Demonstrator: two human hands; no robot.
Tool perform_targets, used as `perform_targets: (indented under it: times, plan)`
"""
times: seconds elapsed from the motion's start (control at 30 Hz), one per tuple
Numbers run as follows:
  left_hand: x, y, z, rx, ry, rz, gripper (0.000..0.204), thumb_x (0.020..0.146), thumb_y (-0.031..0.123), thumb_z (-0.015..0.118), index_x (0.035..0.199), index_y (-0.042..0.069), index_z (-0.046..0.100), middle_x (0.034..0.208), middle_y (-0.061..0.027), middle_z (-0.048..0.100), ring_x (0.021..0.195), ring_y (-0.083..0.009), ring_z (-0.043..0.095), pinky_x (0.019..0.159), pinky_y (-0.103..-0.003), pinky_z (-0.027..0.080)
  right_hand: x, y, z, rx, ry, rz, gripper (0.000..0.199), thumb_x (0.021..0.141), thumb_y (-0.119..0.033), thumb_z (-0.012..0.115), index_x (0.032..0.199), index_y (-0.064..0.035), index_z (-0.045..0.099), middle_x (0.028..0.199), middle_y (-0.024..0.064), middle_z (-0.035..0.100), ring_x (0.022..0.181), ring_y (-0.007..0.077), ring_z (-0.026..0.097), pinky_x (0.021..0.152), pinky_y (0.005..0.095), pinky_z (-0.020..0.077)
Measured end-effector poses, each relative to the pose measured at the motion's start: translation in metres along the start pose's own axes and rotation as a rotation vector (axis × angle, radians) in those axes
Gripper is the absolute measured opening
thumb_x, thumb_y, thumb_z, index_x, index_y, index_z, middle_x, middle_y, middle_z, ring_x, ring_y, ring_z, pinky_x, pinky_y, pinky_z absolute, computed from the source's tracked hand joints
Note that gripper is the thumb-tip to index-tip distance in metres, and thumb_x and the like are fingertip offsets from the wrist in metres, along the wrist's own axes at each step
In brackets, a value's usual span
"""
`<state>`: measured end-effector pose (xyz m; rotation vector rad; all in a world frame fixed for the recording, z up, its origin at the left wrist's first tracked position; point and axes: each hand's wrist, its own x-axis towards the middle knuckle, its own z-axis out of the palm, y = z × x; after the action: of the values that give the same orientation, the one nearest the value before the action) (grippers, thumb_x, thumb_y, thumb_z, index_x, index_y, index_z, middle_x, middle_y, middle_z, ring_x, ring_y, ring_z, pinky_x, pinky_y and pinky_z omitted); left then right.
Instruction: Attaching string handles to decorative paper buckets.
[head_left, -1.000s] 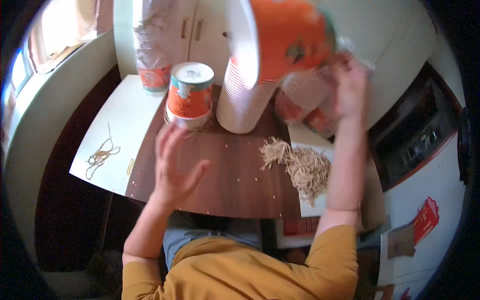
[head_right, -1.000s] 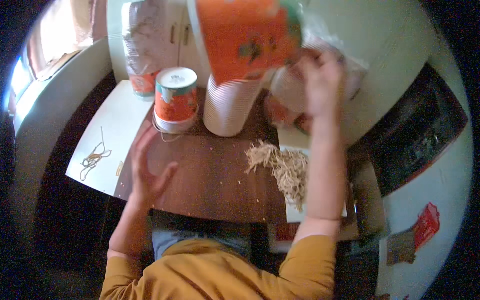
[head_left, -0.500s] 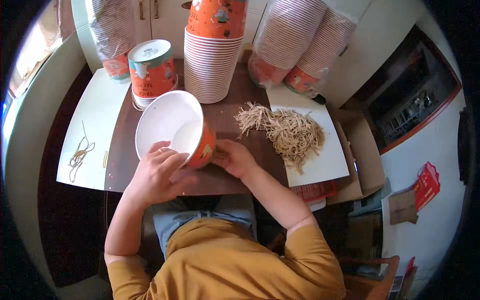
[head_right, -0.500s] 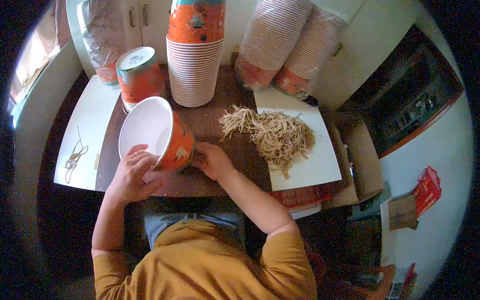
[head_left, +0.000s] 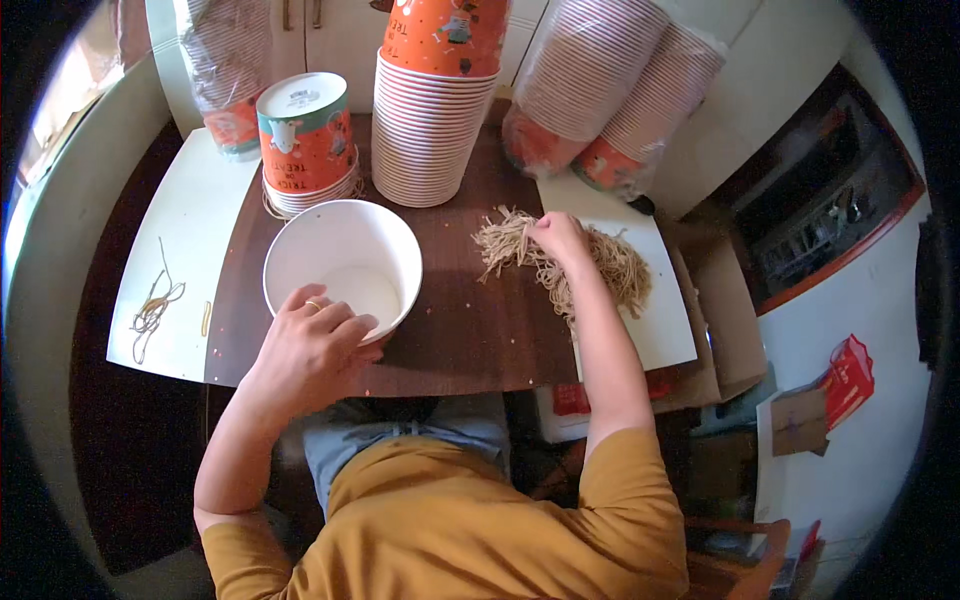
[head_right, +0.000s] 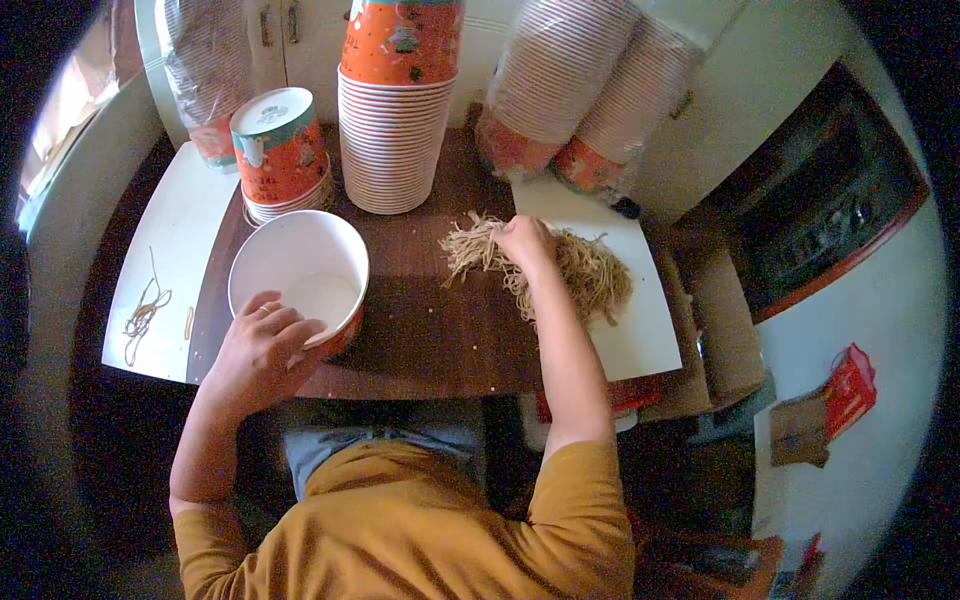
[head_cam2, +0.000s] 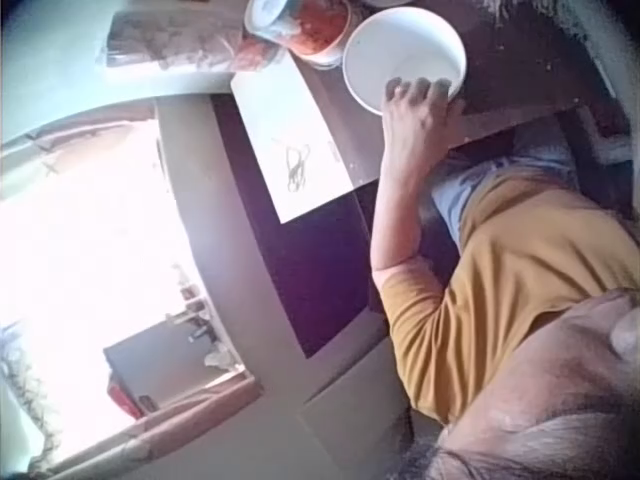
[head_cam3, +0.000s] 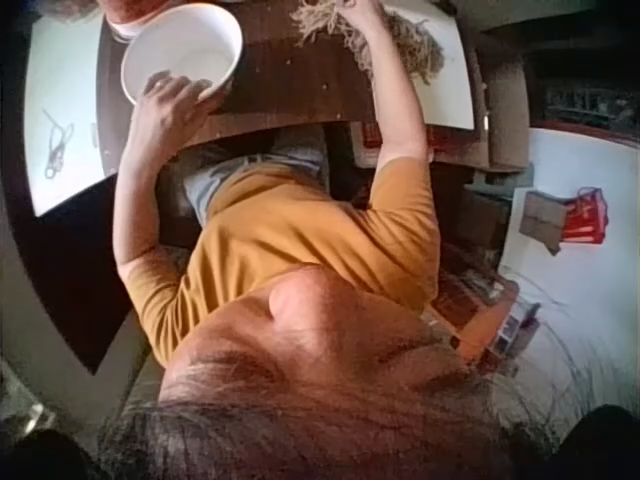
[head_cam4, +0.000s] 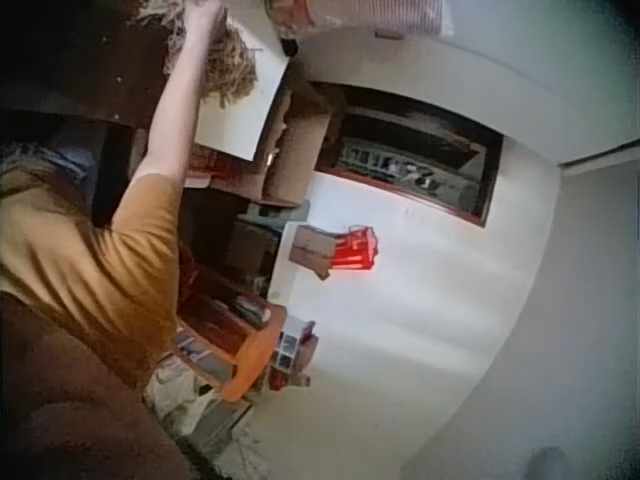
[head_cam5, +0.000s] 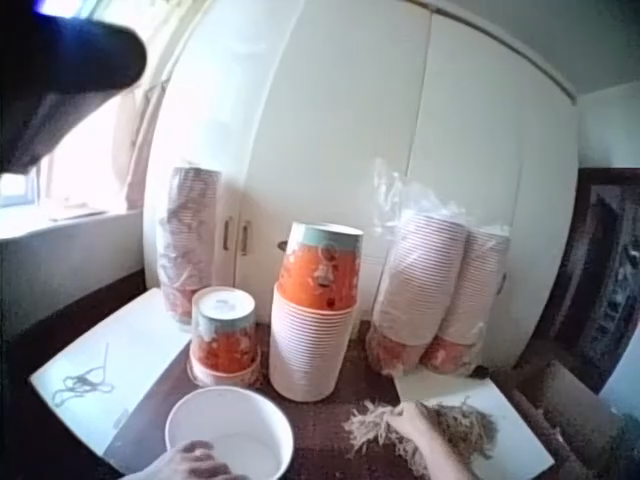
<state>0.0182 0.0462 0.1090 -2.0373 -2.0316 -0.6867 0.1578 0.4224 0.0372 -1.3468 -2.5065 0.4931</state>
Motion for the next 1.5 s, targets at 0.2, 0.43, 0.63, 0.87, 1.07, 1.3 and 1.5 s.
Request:
perform_targets:
  times: [0.2,0.43,0.63,0.87,1.07,1.3,1.5]
  plan:
    - [0.002,-0.002,-0.027,-0.114,0.213,-0.082,0.027,0.068,0.015,0.076,0.092,0.008,0.066,0.088,-0.0077,0.063,0.084,-0.0274,0.061,0.085,-0.041,0.047,0.01,0.004,-0.019,0.552,-0.019,-0.181,0.013,0.08,-0.015,0.069,0.08,-0.0026,0.066,0.07,0.0,0.063,0.063,0.007,0.054,0.059,0.0248,0.0441]
    - [0.044,-0.028,-0.031,-0.561,0.304,-0.263,0.023,0.082,0.003,0.064,0.105,0.001,0.063,0.098,-0.0108,0.061,0.081,-0.0182,0.061,0.071,-0.028,0.049,-0.035,-0.11,-0.105,0.898,-0.461,-0.443,0.008,0.086,-0.01,0.062,0.085,-0.0017,0.063,0.079,0.0011,0.064,0.072,0.0075,0.058,0.068,0.0223,0.0477]
    - [0.053,-0.031,-0.017,-0.876,0.143,-0.346,0.049,0.078,0.018,0.074,0.121,0.0,0.057,0.102,-0.0094,0.063,0.073,-0.0098,0.059,0.066,-0.025,0.049,-0.076,-0.176,-0.123,0.847,-0.695,-0.574,0.009,0.087,-0.01,0.06,0.088,-0.0013,0.06,0.085,0.0063,0.065,0.078,0.0124,0.063,0.074,0.026,0.051]
    - [0.035,-0.021,-0.012,-1.138,0.035,-0.482,0.042,0.081,0.016,0.073,0.117,0.0,0.06,0.079,-0.0016,0.065,0.065,-0.0031,0.052,0.06,-0.019,0.045,-0.091,-0.19,-0.112,0.943,-0.806,-0.579,0.011,0.086,-0.011,0.058,0.089,-0.001,0.059,0.084,0.008,0.066,0.077,0.0148,0.064,0.073,0.0278,0.0521]
    - [0.031,-0.023,-0.007,-0.994,0.087,-0.446,0.032,0.082,0.016,0.072,0.108,-0.001,0.064,0.072,-0.0018,0.063,0.063,-0.0032,0.052,0.059,-0.022,0.045,-0.095,-0.196,-0.107,0.99,-0.894,-0.558,0.011,0.085,-0.011,0.057,0.088,0.0,0.059,0.083,0.0101,0.066,0.074,0.017,0.065,0.071,0.0292,0.0531]
    - [0.014,-0.022,-0.021,-0.892,0.101,-0.472,0.018,0.085,0.015,0.068,0.087,-0.003,0.068,0.072,-0.0039,0.065,0.065,-0.0056,0.055,0.059,-0.024,0.046,-0.093,-0.18,-0.103,1.062,-0.899,-0.502,0.009,0.085,-0.007,0.055,0.082,0.0008,0.058,0.078,0.0085,0.064,0.071,0.0151,0.062,0.07,0.0288,0.0511]
    - [0.013,-0.021,-0.028,-0.804,0.151,-0.507,0.017,0.082,0.015,0.07,0.08,-0.001,0.067,0.065,-0.0063,0.062,0.059,-0.0079,0.055,0.054,-0.027,0.046,-0.09,-0.172,-0.086,0.619,-0.649,-0.643,0.013,0.077,-0.008,0.058,0.087,-0.0001,0.058,0.088,0.0101,0.062,0.081,0.0166,0.06,0.078,0.0295,0.0484]
